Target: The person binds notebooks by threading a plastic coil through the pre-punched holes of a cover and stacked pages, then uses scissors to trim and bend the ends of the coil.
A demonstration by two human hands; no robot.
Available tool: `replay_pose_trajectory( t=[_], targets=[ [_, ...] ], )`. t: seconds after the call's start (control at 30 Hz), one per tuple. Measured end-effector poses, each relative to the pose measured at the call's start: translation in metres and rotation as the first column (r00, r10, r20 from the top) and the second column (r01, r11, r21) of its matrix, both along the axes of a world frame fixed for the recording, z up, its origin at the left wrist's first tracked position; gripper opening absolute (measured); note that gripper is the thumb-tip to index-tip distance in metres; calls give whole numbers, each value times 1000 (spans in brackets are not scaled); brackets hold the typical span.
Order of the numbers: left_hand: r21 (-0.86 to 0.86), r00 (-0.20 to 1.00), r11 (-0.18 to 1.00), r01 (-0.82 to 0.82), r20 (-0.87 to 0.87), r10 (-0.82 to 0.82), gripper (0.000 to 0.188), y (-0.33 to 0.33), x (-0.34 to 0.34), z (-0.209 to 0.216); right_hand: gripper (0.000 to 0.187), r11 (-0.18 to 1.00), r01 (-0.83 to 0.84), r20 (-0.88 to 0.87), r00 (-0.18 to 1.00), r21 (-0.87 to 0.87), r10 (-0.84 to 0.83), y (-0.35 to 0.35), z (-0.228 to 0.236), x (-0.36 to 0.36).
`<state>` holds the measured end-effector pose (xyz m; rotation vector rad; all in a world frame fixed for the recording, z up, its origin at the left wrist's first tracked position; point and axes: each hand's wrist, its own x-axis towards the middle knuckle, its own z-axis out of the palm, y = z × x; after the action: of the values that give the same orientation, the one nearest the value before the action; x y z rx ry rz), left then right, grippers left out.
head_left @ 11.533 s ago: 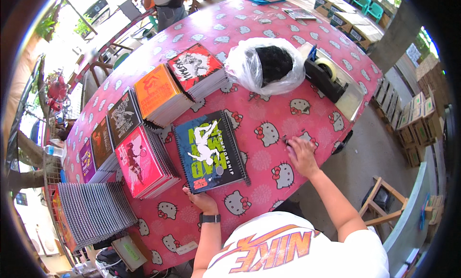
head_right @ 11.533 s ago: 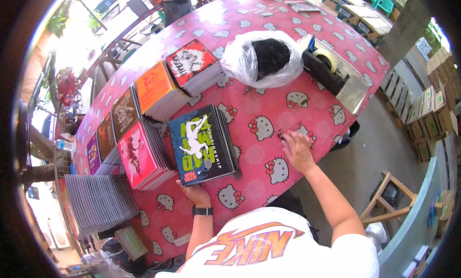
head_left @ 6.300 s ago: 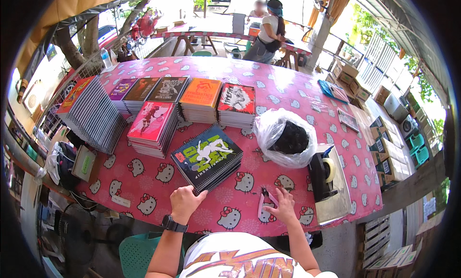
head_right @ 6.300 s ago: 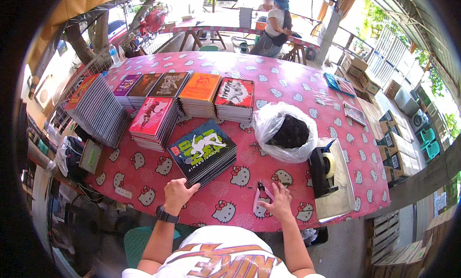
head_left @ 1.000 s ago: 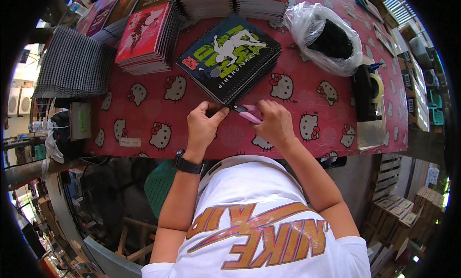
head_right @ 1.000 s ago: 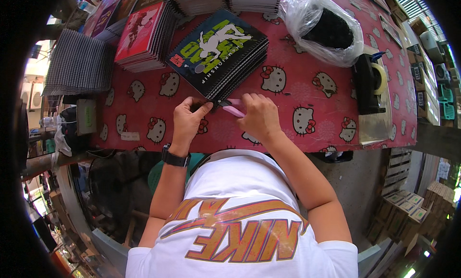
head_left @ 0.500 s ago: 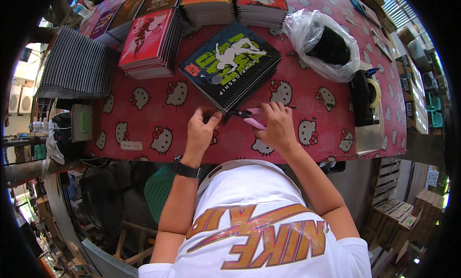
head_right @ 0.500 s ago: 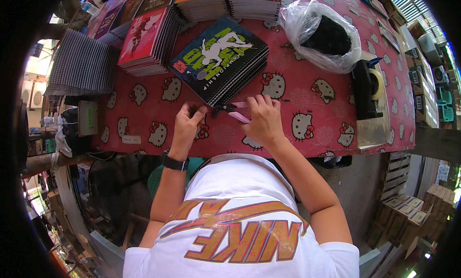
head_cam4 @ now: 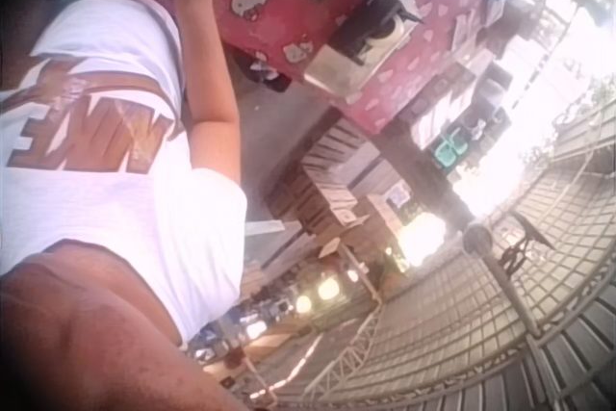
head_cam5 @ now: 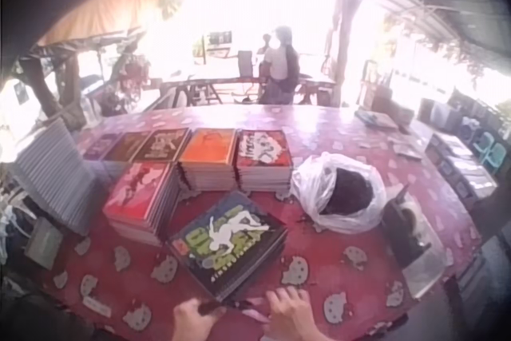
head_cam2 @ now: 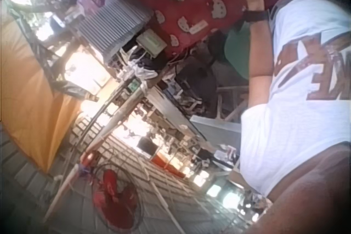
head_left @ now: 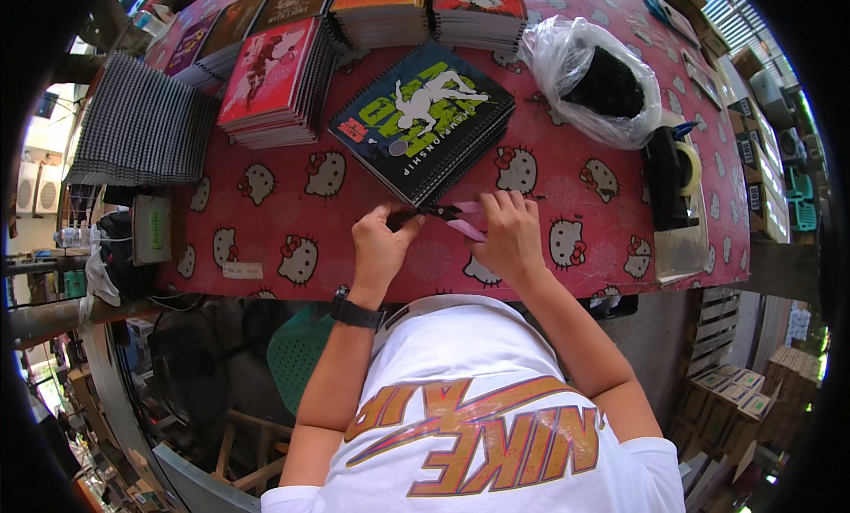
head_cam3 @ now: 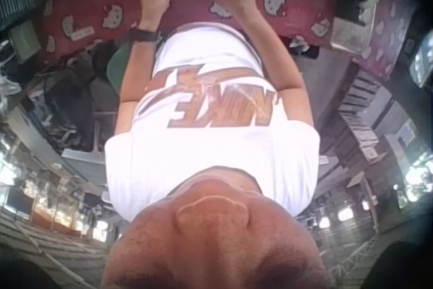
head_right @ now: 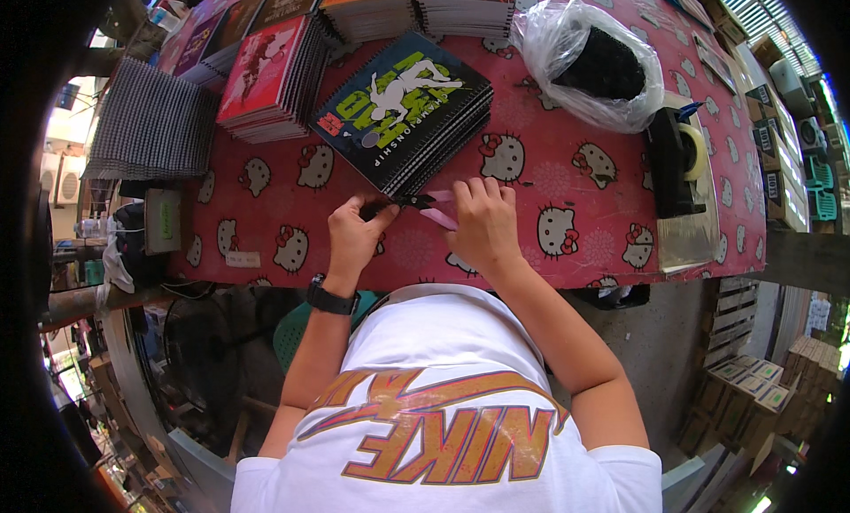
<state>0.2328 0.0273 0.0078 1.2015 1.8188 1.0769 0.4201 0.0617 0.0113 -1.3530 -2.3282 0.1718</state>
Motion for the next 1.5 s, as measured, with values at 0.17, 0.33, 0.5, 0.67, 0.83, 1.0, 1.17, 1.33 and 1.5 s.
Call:
replay_pose_trajectory(
  t=[0.17, 0.33, 0.5, 0.67, 0.83, 1.0, 1.17, 1.33, 1.5],
  targets=[
    [8, 1000, 1000, 0, -24, 0, 22, 1, 0, -3, 35, 999, 8, -11, 1000, -45, -8, 2, -4, -2],
    [23, 1000, 1000, 13, -19, -13, 19, 1, -1, -4, 34, 780, 35, -129, 981, -625, -147, 6, -14, 1],
    [108, 996, 994, -34, 89, 24, 17, -2, -11, -16, 39, 736, 11, -193, 962, -676, -192, 3, -22, 9],
    [-135, 935, 990, 27, 355, 23, 25, -1, -13, -29, 51, 996, 35, -8, 999, -78, -35, -1, -21, 5],
    [-62, 999, 998, 15, -42, -18, 27, 3, -4, -27, 41, 1000, 14, -20, 1000, -27, -14, 4, -20, -3],
    [99, 998, 995, 32, -59, -26, 20, 1, -3, -28, 35, 882, 11, -137, 987, -470, -85, 7, -25, 0],
    [240, 982, 966, 100, -182, -56, 18, 0, -4, -28, 35, 500, -78, -230, 940, -863, -252, 6, -30, 2],
    [9, 998, 1000, -4, 57, 4, 22, -4, -15, -33, 42, 987, 32, -20, 999, -156, -36, -2, -22, 5],
    [40, 997, 997, 59, -60, -56, 24, -1, -5, -35, 43, 999, 17, 41, 999, -37, -15, -1, -20, 1]
  ],
)
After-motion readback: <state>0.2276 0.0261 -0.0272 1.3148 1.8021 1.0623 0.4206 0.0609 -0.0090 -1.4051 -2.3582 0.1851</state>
